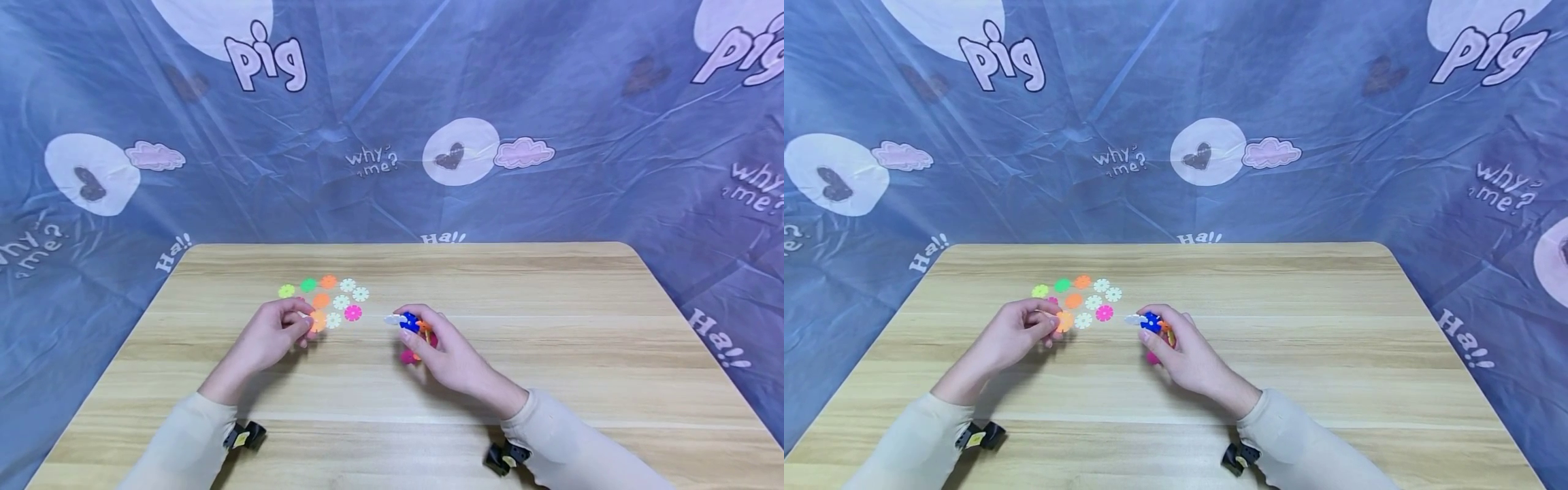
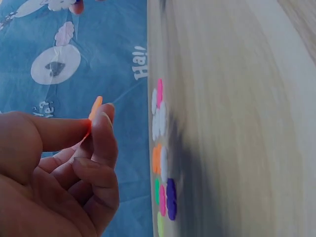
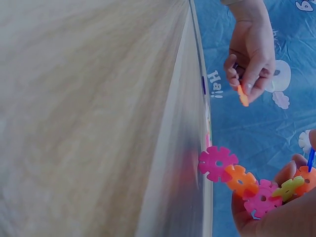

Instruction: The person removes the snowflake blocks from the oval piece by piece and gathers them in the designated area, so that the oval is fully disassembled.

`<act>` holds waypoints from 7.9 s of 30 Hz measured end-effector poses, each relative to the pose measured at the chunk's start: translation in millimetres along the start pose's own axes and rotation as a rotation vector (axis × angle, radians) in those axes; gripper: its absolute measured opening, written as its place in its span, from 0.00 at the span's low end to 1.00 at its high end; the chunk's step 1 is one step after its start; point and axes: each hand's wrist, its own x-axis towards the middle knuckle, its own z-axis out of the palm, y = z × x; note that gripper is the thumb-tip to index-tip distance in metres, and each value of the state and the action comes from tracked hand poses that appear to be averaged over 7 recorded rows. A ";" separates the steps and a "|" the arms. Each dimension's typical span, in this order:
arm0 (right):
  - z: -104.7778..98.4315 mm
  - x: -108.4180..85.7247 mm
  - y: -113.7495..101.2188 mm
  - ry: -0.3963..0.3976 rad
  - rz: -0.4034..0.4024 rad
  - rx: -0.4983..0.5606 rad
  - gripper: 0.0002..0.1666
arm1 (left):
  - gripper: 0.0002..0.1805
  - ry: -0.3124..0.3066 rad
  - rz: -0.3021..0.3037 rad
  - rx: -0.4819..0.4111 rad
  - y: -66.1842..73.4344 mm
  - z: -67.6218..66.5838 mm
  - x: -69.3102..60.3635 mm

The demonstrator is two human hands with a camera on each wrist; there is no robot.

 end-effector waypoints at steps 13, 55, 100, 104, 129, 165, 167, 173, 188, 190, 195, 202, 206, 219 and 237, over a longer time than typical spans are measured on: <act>0.6 1.2 -1.9 0.005 0.008 -0.033 0.18 | 0.03 -0.059 -0.073 0.081 -9.5 -1.0 5.8; 3.7 3.9 -4.2 0.021 0.017 -0.036 0.18 | 0.03 -0.191 0.106 0.165 -6.4 6.9 11.6; 9.4 7.3 -7.4 0.042 0.017 -0.017 0.22 | 0.03 -0.066 0.541 0.067 48.2 57.2 8.9; 8.0 8.0 -6.5 0.028 0.032 0.040 0.23 | 0.03 -0.052 0.525 0.029 46.1 55.7 9.0; 1.2 9.3 -15.6 0.209 -0.009 0.195 0.23 | 0.04 -0.040 0.477 -0.105 53.9 57.7 10.9; 4.6 18.9 -22.6 0.214 -0.011 0.169 0.17 | 0.02 0.262 0.711 0.121 63.0 76.9 14.0; 4.0 18.2 -22.4 0.211 0.001 0.171 0.17 | 0.02 0.232 0.677 0.104 60.9 74.4 13.3; 3.4 16.4 -21.4 0.171 0.029 0.175 0.18 | 0.02 0.169 0.667 0.078 54.8 66.2 10.7; 1.2 14.8 -20.2 0.155 0.037 0.150 0.17 | 0.03 0.161 0.582 -0.023 46.2 52.2 12.0; -0.1 14.6 -19.3 0.155 0.040 0.151 0.17 | 0.02 0.141 0.544 0.007 45.4 47.2 11.8; -1.4 14.5 -18.5 0.148 0.040 0.145 0.17 | 0.04 0.119 0.470 0.120 40.7 37.5 12.3; -0.6 14.6 -18.4 0.143 0.034 0.134 0.17 | 0.05 0.154 0.417 0.211 32.1 26.9 14.9; -0.2 14.8 -18.3 0.146 0.037 0.125 0.17 | 0.03 0.177 0.369 0.246 28.0 23.2 19.4; -0.2 15.1 -20.0 0.146 0.061 0.112 0.17 | 0.05 -0.026 0.171 0.415 17.9 16.9 27.6; 2.0 17.6 -17.7 0.139 0.074 0.121 0.18 | 0.03 -0.056 0.148 0.511 10.4 20.2 44.7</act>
